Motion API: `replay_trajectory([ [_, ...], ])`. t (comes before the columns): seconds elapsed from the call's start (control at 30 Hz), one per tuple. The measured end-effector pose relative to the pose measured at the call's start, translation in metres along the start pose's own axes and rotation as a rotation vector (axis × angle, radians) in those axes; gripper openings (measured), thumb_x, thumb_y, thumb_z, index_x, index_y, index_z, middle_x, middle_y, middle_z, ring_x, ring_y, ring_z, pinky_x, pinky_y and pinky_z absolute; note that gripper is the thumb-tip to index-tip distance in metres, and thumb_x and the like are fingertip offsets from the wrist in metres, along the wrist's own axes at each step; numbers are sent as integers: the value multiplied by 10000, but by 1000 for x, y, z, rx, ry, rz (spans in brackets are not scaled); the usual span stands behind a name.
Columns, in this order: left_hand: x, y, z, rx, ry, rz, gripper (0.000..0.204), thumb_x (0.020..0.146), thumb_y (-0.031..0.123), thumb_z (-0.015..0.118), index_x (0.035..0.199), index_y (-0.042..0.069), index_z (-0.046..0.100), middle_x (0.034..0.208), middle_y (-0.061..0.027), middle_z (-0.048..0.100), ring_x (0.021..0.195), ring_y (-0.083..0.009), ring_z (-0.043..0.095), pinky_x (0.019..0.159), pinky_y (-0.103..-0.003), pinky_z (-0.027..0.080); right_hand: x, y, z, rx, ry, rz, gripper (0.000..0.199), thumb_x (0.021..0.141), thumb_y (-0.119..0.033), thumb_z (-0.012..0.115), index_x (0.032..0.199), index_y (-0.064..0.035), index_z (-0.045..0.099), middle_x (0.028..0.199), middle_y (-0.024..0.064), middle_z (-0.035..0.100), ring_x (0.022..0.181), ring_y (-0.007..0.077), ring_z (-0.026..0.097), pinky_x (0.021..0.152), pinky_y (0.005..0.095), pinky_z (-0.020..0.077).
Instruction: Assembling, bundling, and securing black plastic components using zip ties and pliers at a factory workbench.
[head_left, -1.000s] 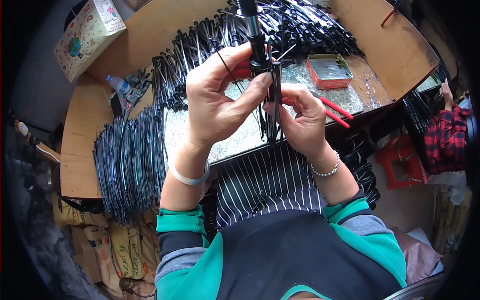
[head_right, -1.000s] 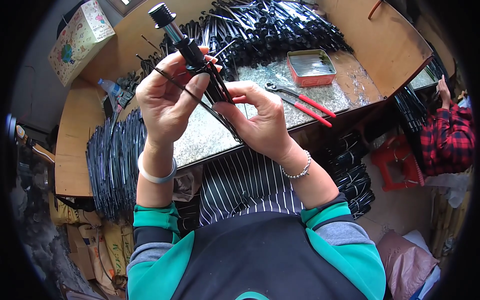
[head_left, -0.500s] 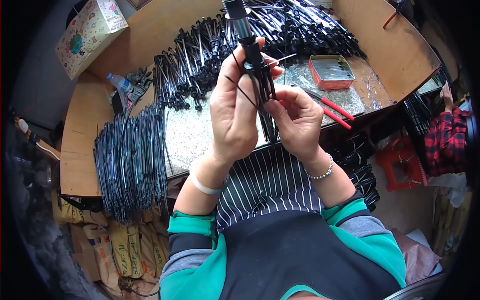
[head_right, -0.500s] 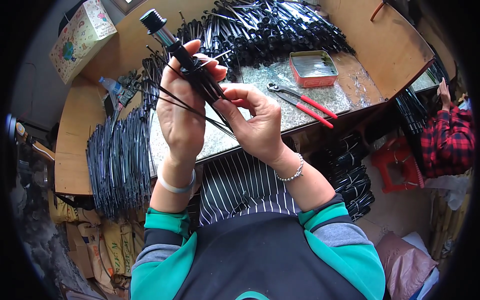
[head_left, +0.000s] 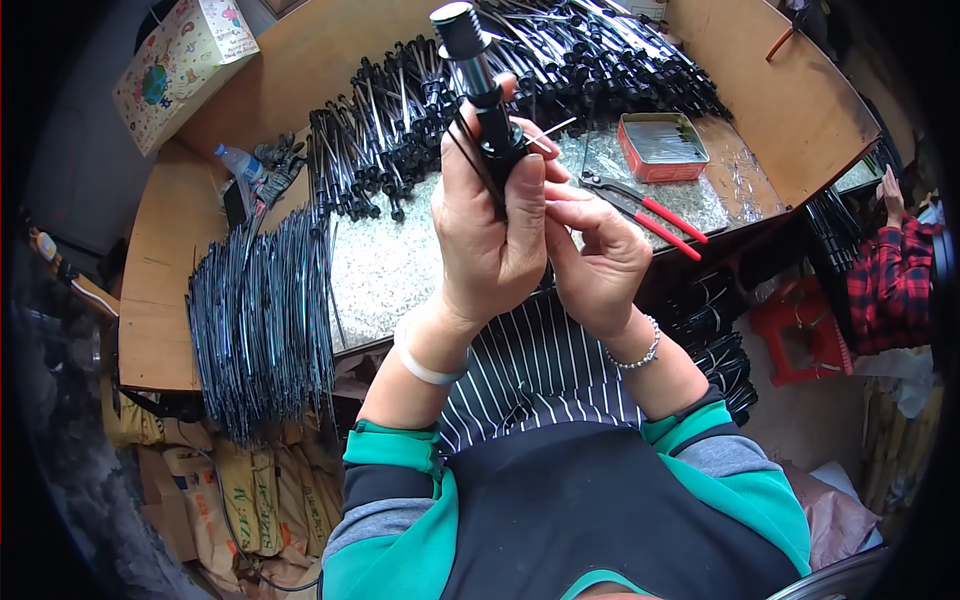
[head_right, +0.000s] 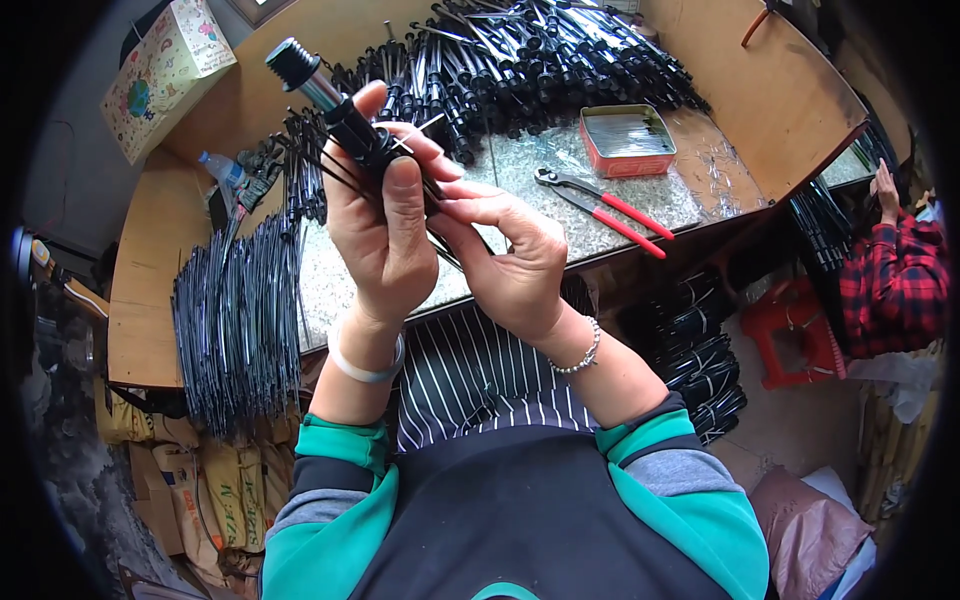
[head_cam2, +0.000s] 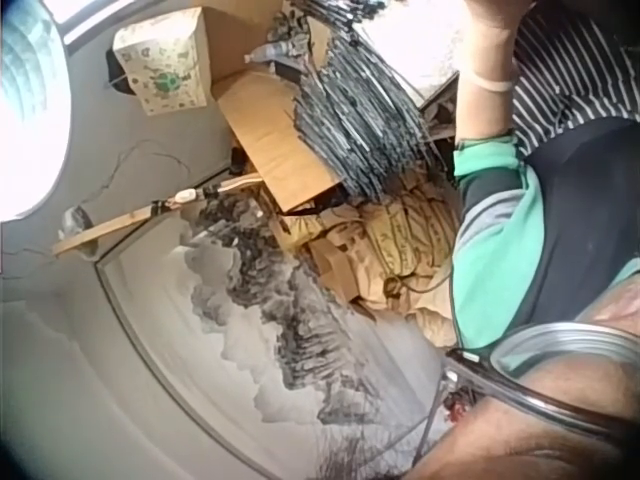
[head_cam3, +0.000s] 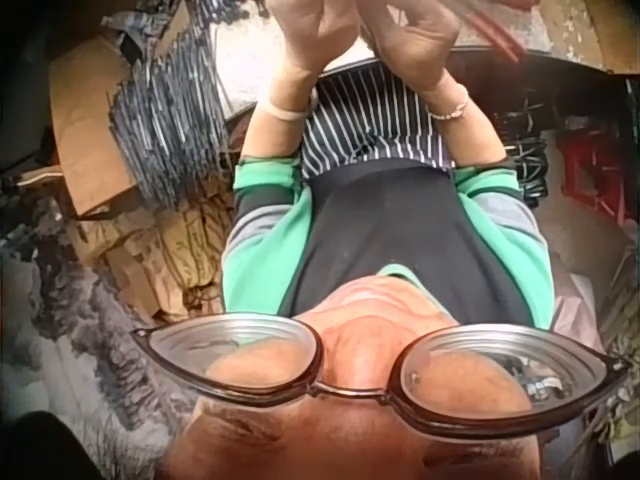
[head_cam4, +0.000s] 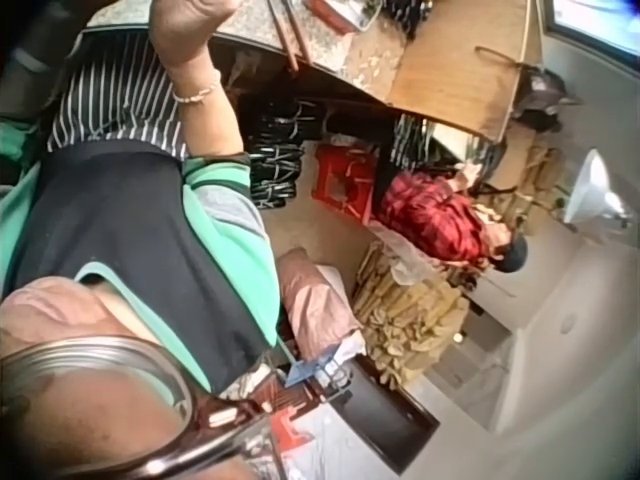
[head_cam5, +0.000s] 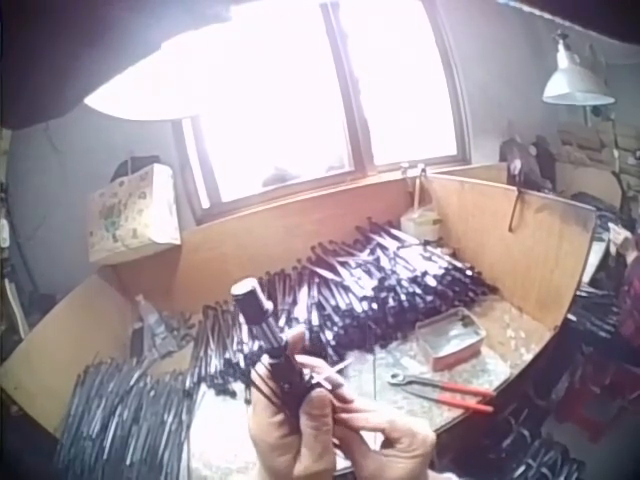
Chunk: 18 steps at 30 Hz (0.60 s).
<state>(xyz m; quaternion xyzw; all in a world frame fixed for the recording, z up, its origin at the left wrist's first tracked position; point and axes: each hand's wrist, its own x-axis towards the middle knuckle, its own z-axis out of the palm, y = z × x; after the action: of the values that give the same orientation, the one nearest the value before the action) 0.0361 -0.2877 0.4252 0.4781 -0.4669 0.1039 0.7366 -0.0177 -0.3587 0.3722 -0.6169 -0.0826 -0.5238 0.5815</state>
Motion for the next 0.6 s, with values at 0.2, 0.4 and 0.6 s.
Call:
replay_trajectory([
  [0.2, -9, 6, -9, 60, -28, -13, 455, 924, 128, 481, 1288, -33, 261, 787, -38, 490, 588, -62, 477, 533, -179, 407, -10, -14, -13, -545, -35, -250, 238, 735, -190, 743, 854, -33, 609, 918, 114, 588, 888, 215, 550, 765, 346, 448],
  [0.4, -39, 28, -11, -124, 110, -140, 524, 890, 72, 514, 1268, -25, 165, 765, -53, 502, 530, -72, 513, 514, -187, 435, -80, 17, -28, 144, -477, 526, 684, 857, -622, 390, 985, 25, 573, 688, 62, 558, 639, 143, 549, 597, 279, 448],
  [0.6, -67, 32, -20, -150, -43, -330, 194, 879, 81, 560, 1016, -48, 513, 697, -65, 546, 515, -87, 525, 483, -205, 421, -101, 21, -43, 99, -543, 504, 696, 866, -617, 373, 1023, 33, 566, 751, 87, 605, 664, 118, 560, 595, 263, 447],
])
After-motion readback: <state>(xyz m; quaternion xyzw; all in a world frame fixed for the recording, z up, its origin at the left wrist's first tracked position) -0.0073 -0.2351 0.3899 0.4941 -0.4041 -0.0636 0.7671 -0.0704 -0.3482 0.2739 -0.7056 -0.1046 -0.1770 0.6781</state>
